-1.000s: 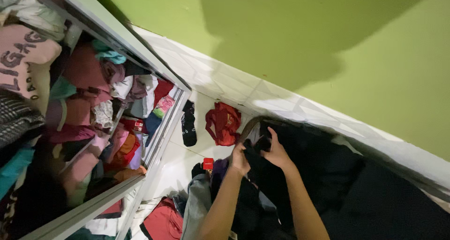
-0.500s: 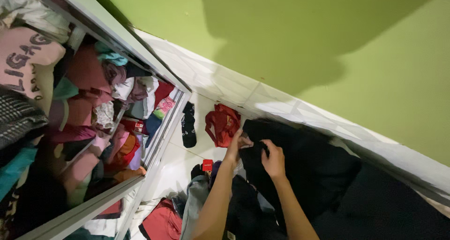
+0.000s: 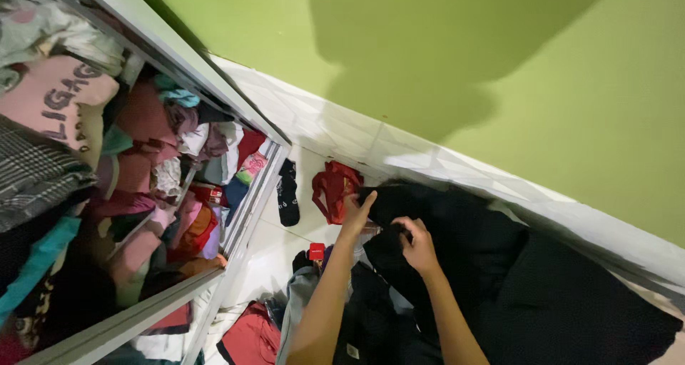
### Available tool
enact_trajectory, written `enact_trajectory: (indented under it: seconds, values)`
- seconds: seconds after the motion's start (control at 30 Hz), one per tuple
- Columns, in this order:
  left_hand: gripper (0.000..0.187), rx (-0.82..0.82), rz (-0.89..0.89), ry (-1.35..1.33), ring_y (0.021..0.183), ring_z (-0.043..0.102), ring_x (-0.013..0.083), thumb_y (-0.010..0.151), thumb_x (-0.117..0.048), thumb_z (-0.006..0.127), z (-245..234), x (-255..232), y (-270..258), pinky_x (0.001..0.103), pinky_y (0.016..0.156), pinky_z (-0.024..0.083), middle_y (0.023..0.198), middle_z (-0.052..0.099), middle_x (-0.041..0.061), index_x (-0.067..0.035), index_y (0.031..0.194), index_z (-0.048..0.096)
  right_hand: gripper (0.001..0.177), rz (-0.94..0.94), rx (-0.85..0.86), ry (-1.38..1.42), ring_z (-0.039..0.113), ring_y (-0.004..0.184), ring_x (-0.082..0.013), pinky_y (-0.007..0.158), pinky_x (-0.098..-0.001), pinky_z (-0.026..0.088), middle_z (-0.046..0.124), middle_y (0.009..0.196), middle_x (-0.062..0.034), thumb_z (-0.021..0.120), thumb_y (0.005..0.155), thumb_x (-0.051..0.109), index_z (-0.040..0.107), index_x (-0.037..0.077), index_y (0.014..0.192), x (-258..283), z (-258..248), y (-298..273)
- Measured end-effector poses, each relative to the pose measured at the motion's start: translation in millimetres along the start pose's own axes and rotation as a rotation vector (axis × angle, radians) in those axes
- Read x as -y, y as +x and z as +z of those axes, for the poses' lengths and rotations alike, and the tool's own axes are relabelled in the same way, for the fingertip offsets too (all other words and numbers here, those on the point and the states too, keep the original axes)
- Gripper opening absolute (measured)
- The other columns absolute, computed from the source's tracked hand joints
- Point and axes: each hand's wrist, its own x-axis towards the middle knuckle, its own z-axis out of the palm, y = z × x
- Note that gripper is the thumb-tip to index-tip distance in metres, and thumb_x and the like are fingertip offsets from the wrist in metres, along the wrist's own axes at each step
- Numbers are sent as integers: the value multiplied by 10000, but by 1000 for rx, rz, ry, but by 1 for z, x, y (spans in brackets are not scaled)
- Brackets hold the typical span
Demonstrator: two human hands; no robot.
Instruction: The person picks up a dark garment from a pile and folds it on a surface by bringing the sides together and smoothing the fabric.
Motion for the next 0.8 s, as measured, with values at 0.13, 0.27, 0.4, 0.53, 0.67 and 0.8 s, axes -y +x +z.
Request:
enact_trajectory:
  seconds: [0.13,0.27,0.4,0.53,0.67,0.8]
  values:
    - [868,27,88,21,1035,648,298,733,-393,755,4,23,12,461,752,584,1295,559,185,-30,1429,383,388,215,90,-17,662,720,-227,661,-314,503,743,926,-140,640,879,-115,679,103,1198,10,-14,-4]
    - [774,66,266,88,1110,610,271,737,-142,709,9,27,10,384,864,548,1306,560,165,-81,1447,407,406,135,66,136,741,855,-124,725,-256,547,764,1037,-70,591,847,-154,653,99,1158,23,-32,-8]
    - [719,338,487,-85,1117,597,223,752,67,649,24,6,-11,324,901,543,1268,588,132,-114,1424,470,457,60,59,193,698,959,-119,785,-260,534,743,1042,-67,535,821,-198,664,85,1155,19,-50,-12]
    - [586,302,383,103,865,551,156,795,50,667,36,-32,-60,292,722,491,1076,599,75,-140,1343,590,400,122,189,313,603,888,-108,752,-259,506,662,974,-61,593,864,-167,674,70,1175,-1,-72,-24]
    - [432,392,401,130,722,457,87,833,-12,738,48,-53,-96,262,645,442,882,475,-10,-156,1231,658,344,51,224,485,645,973,-114,860,-239,513,708,1029,-54,536,892,-96,671,39,1178,-36,-87,-37]
    - [346,506,434,104,755,499,65,856,-36,755,64,-66,-123,261,663,439,879,524,-51,-132,1171,651,316,476,116,768,485,779,-209,705,-345,408,537,919,-107,519,992,112,663,32,1262,-32,-113,-54]
